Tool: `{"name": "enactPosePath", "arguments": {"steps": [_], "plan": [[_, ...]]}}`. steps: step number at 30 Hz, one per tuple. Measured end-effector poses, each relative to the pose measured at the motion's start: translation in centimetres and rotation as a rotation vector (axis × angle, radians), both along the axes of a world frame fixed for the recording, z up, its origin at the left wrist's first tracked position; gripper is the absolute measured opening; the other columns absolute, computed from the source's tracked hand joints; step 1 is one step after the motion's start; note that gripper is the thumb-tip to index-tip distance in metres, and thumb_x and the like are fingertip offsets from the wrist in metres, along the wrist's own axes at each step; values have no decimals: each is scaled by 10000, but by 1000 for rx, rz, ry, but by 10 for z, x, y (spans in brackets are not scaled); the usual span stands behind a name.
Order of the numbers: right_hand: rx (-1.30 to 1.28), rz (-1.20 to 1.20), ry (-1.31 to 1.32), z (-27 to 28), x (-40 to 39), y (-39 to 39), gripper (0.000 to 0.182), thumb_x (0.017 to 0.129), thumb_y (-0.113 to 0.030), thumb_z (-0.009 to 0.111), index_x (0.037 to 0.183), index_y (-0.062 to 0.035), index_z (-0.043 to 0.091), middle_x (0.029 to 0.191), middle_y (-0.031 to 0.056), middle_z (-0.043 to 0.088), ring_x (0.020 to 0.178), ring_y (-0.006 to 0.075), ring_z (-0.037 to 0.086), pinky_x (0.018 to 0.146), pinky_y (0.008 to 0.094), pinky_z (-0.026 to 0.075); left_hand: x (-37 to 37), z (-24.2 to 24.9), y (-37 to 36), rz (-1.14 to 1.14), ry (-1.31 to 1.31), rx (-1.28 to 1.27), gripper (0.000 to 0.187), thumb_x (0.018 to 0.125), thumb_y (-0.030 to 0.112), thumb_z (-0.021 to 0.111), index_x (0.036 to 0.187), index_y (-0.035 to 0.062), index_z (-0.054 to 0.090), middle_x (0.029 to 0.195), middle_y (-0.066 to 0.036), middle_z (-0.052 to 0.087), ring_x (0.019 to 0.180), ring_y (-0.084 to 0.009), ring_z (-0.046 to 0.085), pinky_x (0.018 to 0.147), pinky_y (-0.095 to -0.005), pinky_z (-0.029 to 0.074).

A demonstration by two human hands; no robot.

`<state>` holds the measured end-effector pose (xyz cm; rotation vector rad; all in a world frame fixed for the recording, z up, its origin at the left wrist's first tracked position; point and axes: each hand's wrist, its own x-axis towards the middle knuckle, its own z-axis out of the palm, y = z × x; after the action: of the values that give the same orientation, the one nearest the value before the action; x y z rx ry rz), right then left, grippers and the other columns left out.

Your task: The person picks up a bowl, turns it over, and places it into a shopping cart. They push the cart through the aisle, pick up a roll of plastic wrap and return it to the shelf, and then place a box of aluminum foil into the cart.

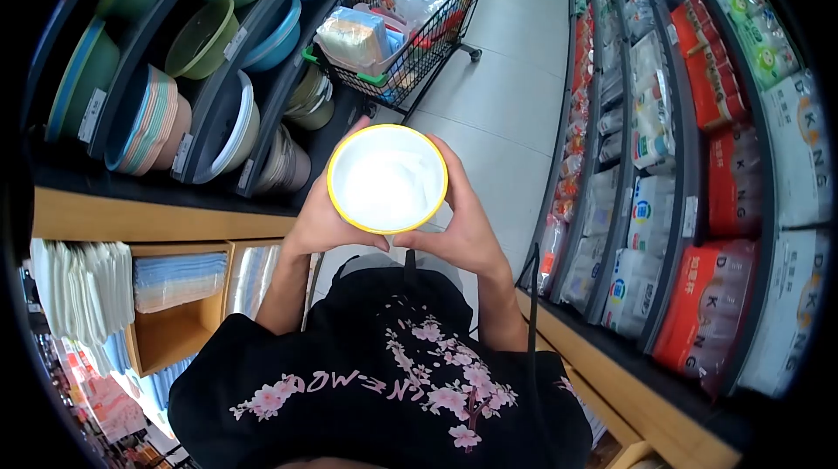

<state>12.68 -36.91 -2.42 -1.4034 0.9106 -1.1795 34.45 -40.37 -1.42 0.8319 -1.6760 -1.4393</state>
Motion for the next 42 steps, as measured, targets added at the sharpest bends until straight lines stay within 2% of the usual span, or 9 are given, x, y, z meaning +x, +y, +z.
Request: {"name": "enactPosePath", "arguments": {"steps": [4,26,30,34,35,36,38,39,42], "plan": [[32,56,-30,1,-4,-63,1206,573,-252,951,1513,-22,233,1476,149,394,1399,256,360,1167,393,264,-4,-2,-53,58,34,47,1104,457,134,988,1395,27,417,1358,-113,522,1296,-237,475,1088,-396,373],[94,72,231,-51,26,-402,1209,581,-278,953,1494,1,211,1457,177,390,1391,267,360,1154,376,282,27,-50,-388,88,-323,-4,1098,520,237,961,1422,25,372,1405,-168,435,1396,-334,314,1142,-430,301],[139,127,300,-77,14,-480,1193,579,-271,952,1485,-10,222,1436,172,424,1369,272,397,1144,382,302,19,-87,-452,177,-306,77,1121,534,219,954,1462,23,356,1451,-153,419,1349,-275,416,1127,-393,334],[146,252,334,-104,2,-585,1151,593,-258,945,1470,-25,238,1390,191,478,1343,295,439,1132,385,326,16,-107,-528,128,88,400,1144,596,176,928,1512,20,261,1468,-131,412,1367,-228,395,1135,-372,324],[179,310,325,-109,2,-613,1160,586,-254,947,1477,-17,244,1426,179,436,1364,282,406,1146,386,303,19,-125,-548,121,-1,337,1014,718,140,857,1517,22,244,1461,-127,416,1358,-212,396,1127,-357,329],[214,363,314,-115,2,-640,1169,578,-250,949,1484,-10,251,1463,168,394,1384,270,373,1161,386,280,19,-139,-568,152,-2,357,1014,718,140,857,1517,22,244,1461,-127,416,1358,-212,396,1127,-357,329],[174,404,333,-141,2,-683,1143,595,-250,940,1479,-8,257,1455,174,401,1372,276,388,1151,391,298,16,-160,-600,318,42,644,807,853,237,768,1480,21,307,1385,-141,482,1306,-202,447,1096,-361,357],[158,429,341,-154,5,-705,1142,595,-251,939,1477,-4,258,1450,177,406,1364,279,397,1144,389,309,10,-162,-619,365,-4,533,637,961,331,633,1441,11,363,1318,-139,528,1256,-189,481,1067,-328,367],[166,496,365,-194,20,-757,1099,607,-242,931,1456,8,280,1420,193,429,1331,294,431,1110,392,350,8,-190,-674,562,-212,597,602,993,435,550,1390,0,426,1275,-136,545,1217,-185,503,1041,-304,374]]}}
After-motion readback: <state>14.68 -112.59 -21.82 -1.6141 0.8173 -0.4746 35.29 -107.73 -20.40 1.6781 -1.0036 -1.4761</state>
